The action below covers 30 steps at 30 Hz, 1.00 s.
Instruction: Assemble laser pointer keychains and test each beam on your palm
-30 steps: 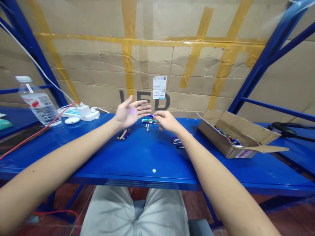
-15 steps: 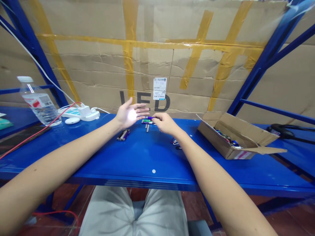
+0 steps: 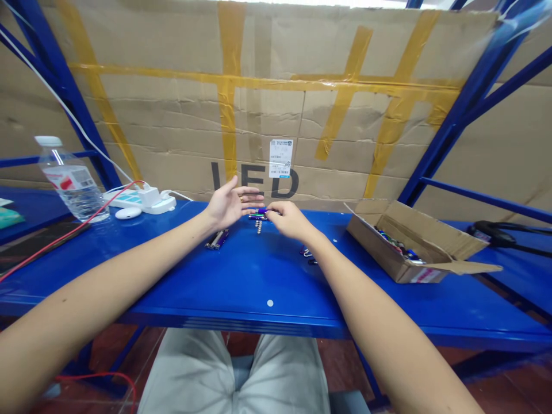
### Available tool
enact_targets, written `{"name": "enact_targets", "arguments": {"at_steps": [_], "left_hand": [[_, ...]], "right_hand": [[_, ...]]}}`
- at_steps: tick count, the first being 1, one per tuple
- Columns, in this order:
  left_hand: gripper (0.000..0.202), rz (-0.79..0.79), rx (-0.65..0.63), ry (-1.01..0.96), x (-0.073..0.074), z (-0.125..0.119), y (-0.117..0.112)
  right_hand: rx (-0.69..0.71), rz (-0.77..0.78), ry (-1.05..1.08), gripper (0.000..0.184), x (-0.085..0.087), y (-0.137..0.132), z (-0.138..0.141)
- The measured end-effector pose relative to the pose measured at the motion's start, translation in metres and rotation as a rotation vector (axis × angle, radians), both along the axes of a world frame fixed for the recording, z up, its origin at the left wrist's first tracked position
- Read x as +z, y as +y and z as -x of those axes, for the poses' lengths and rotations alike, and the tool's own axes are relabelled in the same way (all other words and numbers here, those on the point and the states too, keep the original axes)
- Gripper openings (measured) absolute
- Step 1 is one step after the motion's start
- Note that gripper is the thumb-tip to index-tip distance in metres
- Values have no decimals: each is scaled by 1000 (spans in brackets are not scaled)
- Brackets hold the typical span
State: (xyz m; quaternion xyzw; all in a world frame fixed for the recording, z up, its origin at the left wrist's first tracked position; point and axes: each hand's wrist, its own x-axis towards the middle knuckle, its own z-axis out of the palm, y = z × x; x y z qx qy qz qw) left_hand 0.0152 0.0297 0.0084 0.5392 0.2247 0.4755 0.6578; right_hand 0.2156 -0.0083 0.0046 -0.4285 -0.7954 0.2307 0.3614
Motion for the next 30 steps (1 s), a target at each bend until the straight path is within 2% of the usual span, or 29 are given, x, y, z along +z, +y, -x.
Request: {"name": "enact_targets", "arguments": {"at_steps": [5, 13, 30], "left_hand": [[64, 7, -8, 5, -1, 1, 2], [62, -1, 13, 26, -2, 0, 2], [71, 8, -20, 11, -2, 0, 1]], "right_hand": [[7, -38, -3, 21, 1, 0, 0], [1, 3, -4, 21, 3, -3, 1], [-5, -52, -63, 23, 0, 0, 0]]}}
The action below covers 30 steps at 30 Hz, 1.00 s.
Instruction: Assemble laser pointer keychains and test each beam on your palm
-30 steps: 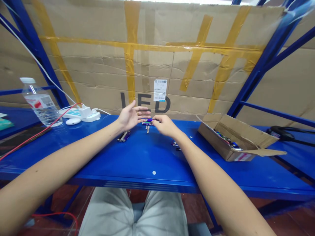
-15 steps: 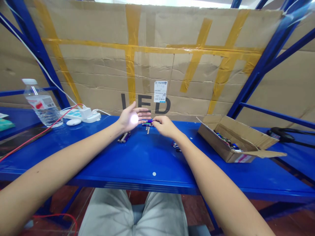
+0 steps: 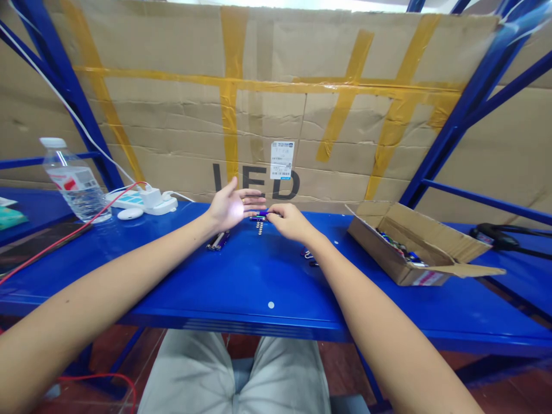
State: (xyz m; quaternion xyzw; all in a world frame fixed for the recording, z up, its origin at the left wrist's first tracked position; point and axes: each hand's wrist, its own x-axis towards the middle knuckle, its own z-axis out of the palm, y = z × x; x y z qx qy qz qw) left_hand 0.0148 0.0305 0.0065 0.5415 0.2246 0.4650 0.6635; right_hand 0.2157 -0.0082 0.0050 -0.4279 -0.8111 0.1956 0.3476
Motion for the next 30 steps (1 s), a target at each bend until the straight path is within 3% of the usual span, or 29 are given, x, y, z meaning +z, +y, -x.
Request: {"name": "enact_targets", "arguments": {"at_steps": [21, 30], "left_hand": [[71, 0, -17, -8, -3, 0, 3], [71, -13, -14, -2, -3, -1, 3]], "right_hand": [[-95, -77, 72, 20, 1, 3, -4], [-70, -77, 61, 22, 0, 6, -4]]}}
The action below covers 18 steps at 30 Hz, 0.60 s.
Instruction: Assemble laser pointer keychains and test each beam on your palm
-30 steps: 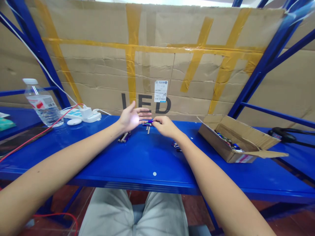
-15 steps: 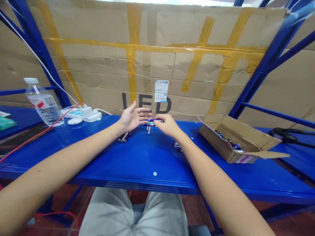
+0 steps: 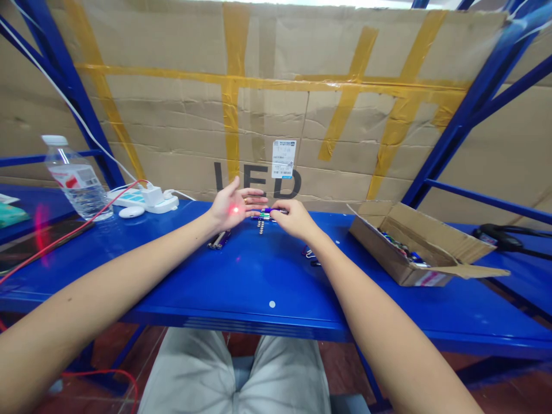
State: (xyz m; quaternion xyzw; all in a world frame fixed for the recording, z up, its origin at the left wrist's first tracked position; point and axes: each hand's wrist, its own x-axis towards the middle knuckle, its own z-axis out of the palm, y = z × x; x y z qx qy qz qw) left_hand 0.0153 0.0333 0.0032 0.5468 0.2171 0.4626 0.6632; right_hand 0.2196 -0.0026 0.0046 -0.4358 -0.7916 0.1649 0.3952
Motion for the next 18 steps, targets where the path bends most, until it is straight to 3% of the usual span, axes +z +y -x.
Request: {"name": "enact_targets", "arguments": {"at_steps": [14, 18], "left_hand": [[66, 13, -78, 17, 2, 1, -4], [57, -15, -92, 44, 1, -1, -5]], "right_hand": [[21, 39, -17, 22, 1, 0, -1], [25, 153, 24, 20, 2, -1, 0]]}}
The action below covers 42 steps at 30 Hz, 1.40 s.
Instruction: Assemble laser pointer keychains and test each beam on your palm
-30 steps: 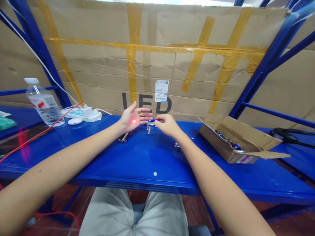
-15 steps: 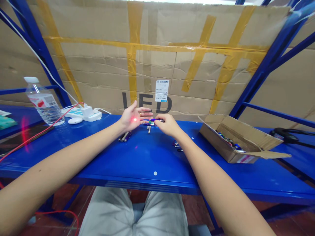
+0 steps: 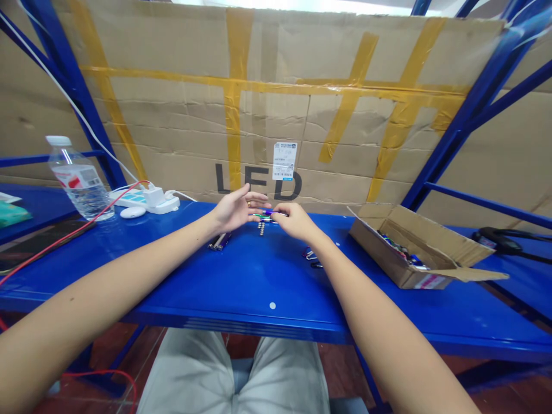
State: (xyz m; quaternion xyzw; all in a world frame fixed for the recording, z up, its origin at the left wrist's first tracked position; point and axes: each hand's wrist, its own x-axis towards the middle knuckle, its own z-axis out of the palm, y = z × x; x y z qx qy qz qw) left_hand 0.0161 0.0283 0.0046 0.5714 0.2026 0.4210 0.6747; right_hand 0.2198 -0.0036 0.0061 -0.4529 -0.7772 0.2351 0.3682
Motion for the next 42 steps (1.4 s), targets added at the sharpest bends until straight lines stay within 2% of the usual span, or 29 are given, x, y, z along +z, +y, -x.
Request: {"name": "enact_targets", "arguments": {"at_steps": [3, 6, 9, 11, 14, 20, 23, 27, 30, 32, 34, 38, 42], "left_hand": [[37, -99, 24, 88, -1, -3, 0], [25, -290, 127, 233, -3, -6, 1], [16, -446, 237, 352, -3, -5, 4], [12, -519, 329, 409, -3, -3, 7], [9, -603, 439, 503, -4, 0, 16], [8, -717, 528, 713, -9, -1, 48], [11, -715, 553, 793, -13, -3, 67], [12, -706, 602, 851, -18, -9, 84], [11, -725, 641, 849, -20, -11, 91], [11, -751, 634, 856, -20, -11, 93], [12, -765, 604, 878, -21, -9, 95], [13, -739, 525, 944, -25, -7, 97], [12, -712, 504, 993, -30, -7, 100]], "right_hand": [[15, 222, 131, 16, 2, -3, 1], [99, 430, 287, 17, 5, -4, 0], [172, 502, 341, 28, 8, 0, -7], [178, 472, 353, 32, 9, 6, -13], [155, 396, 344, 23, 9, 22, -21], [-51, 191, 69, 9, 4, 68, -19], [-94, 136, 43, 10, 1, 87, -14], [-158, 247, 208, 16, -9, 100, -8], [-134, 378, 395, 18, -16, 105, -6], [-137, 387, 404, 18, -17, 107, -9], [-171, 327, 303, 16, -17, 110, -12], [-175, 102, -39, 12, -20, 117, -14], [-170, -36, -282, 20, -31, 124, -9]]}}
